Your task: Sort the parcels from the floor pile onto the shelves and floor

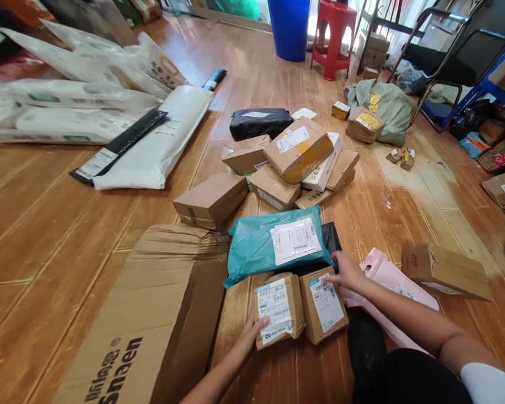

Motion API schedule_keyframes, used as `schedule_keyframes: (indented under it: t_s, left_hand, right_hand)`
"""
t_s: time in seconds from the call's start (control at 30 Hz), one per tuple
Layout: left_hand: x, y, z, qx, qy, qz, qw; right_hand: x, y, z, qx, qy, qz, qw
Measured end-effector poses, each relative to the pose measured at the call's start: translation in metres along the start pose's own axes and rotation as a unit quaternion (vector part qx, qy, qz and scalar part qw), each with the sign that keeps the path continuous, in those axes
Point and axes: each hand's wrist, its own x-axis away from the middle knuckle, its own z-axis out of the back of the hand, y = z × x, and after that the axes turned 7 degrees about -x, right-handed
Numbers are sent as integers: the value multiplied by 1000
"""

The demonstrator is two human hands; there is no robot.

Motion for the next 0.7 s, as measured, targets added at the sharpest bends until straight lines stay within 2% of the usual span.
schedule_keyframes:
  t_s: [0.07, 0.1, 0.17, 0.23, 0.33, 0.43, 0.5, 0.57, 0.7]
  left_hand:
    - [-4, -1, -2, -5, 2, -1, 1000]
    - [-5, -1, -2, -11, 2, 1, 1000]
    - [-6, -2, -2, -21, 5, 3, 1000]
    - [-6, -2, 0, -29, 8, 1, 1000]
    - [-8, -4, 6, -41, 9, -1, 999]
    - [-11, -9, 10, -45, 0, 10, 999]
    - [-11, -12, 11, -37, -10, 16, 999]
    - [-12, -14, 10, -31, -9, 11, 999]
    - [-12, -11, 9, -52, -3, 1, 999]
  right_hand:
    - [-32, -38, 14, 86, 43, 73, 993]
    - [-48, -56, 18, 122, 43, 85, 988]
    - [-80, -79, 22, 175, 25, 47, 983]
    - [-102, -82, 30, 212, 19, -23, 977]
    - [-105, -48, 53, 245, 9, -117, 962]
    - [-74, 4, 68, 250, -75, -181, 948]
    - [-49, 32, 67, 248, -118, -206, 939]
    - [-29, 50, 60, 243, -135, -226, 934]
    - [-13, 65, 56, 199, -155, -261, 932]
